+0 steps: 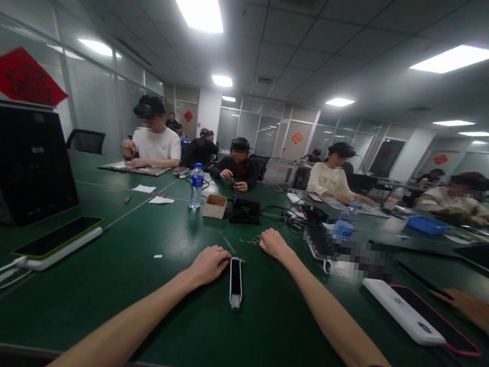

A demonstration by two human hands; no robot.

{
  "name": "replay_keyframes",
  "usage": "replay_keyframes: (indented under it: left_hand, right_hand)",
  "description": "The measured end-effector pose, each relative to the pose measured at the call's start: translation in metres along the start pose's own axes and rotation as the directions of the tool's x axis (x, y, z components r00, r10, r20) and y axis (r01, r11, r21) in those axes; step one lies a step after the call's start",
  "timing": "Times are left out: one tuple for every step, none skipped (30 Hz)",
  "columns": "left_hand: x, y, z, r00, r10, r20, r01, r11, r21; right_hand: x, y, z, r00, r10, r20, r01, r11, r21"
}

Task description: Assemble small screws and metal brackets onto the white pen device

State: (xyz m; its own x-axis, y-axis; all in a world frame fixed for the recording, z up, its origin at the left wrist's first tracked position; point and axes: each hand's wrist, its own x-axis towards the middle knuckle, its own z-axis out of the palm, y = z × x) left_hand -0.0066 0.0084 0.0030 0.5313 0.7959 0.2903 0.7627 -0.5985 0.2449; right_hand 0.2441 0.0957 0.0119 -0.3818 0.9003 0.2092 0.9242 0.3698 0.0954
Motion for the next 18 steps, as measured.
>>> replay_keyframes:
  left_hand:
    - [0.0,0.0,-0.001,1.0,-0.003,0.002,0.003,1.0,0.0]
    - [0.0,0.0,-0.001,1.0,-0.005,0.005,0.005,1.0,0.002]
    - [0.0,0.0,-0.001,1.0,-0.006,0.007,0.006,1.0,0.005]
    - [0.0,0.0,-0.001,1.0,-0.004,0.009,0.004,1.0,0.01]
    - [0.001,0.0,-0.001,1.0,-0.001,0.011,0.001,1.0,0.015]
    - [0.001,-0.001,0.0,1.0,0.0,0.011,0.0,1.0,0.022]
    - [0.001,-0.002,0.0,1.0,-0.001,0.011,0.0,1.0,0.03]
    - [0.002,-0.002,0.001,1.0,-0.005,0.008,0.005,0.999,0.038]
    - [0.002,-0.003,0.001,1.0,-0.01,0.005,0.01,0.999,0.046]
    - [0.001,-0.003,0.001,1.0,-0.016,0.003,0.016,0.998,0.053]
    - [0.001,-0.003,0.0,1.0,-0.019,0.002,0.019,0.998,0.058]
    - [0.001,-0.003,0.0,1.0,-0.02,0.001,0.02,0.998,0.059]
    - [0.0,-0.002,-0.001,1.0,-0.021,0.002,0.02,0.998,0.059]
    - [0.0,-0.002,-0.002,1.0,-0.02,0.003,0.02,0.998,0.056]
    - [0.0,-0.001,-0.003,1.0,-0.021,0.003,0.021,0.998,0.055]
    - [-0.001,0.0,-0.004,1.0,-0.026,0.005,0.026,0.998,0.056]
    - [-0.001,0.0,-0.004,1.0,-0.027,0.009,0.027,0.998,0.056]
    - [-0.001,0.001,-0.005,1.0,-0.029,0.011,0.028,0.998,0.059]
  right_hand:
    - [-0.002,-0.002,-0.001,1.0,-0.002,-0.01,0.002,1.0,0.01]
    - [-0.005,-0.005,-0.001,1.0,-0.005,-0.018,0.006,0.999,0.038]
    - [-0.009,-0.009,-0.002,1.0,-0.012,-0.027,0.015,0.996,0.086]
    - [-0.013,-0.013,-0.001,0.999,-0.026,-0.038,0.032,0.987,0.155]
    - [-0.017,-0.018,-0.001,0.998,-0.044,-0.047,0.054,0.97,0.239]
    - [-0.021,-0.023,-0.001,0.997,-0.064,-0.053,0.077,0.942,0.327]
    - [-0.026,-0.028,0.0,0.995,-0.081,-0.053,0.095,0.907,0.409]
    - [-0.029,-0.032,0.0,0.994,-0.095,-0.049,0.107,0.873,0.475]
    - [-0.033,-0.036,-0.001,0.993,-0.106,-0.042,0.112,0.841,0.53]
    - [-0.035,-0.04,-0.002,0.993,-0.111,-0.033,0.11,0.811,0.575]
    - [-0.037,-0.043,-0.003,0.993,-0.111,-0.027,0.104,0.785,0.61]
    - [-0.039,-0.045,-0.005,0.994,-0.11,-0.024,0.1,0.761,0.641]
    - [-0.04,-0.046,-0.006,0.994,-0.11,-0.02,0.095,0.738,0.668]
    - [-0.041,-0.046,-0.007,0.994,-0.108,-0.013,0.087,0.718,0.691]
    - [-0.041,-0.046,-0.007,0.995,-0.104,-0.009,0.08,0.701,0.709]
    - [-0.042,-0.046,-0.007,0.995,-0.099,-0.007,0.074,0.687,0.723]
    - [-0.042,-0.046,-0.006,0.995,-0.097,-0.007,0.071,0.675,0.734]
    - [-0.042,-0.045,-0.005,0.995,-0.098,-0.006,0.07,0.666,0.743]
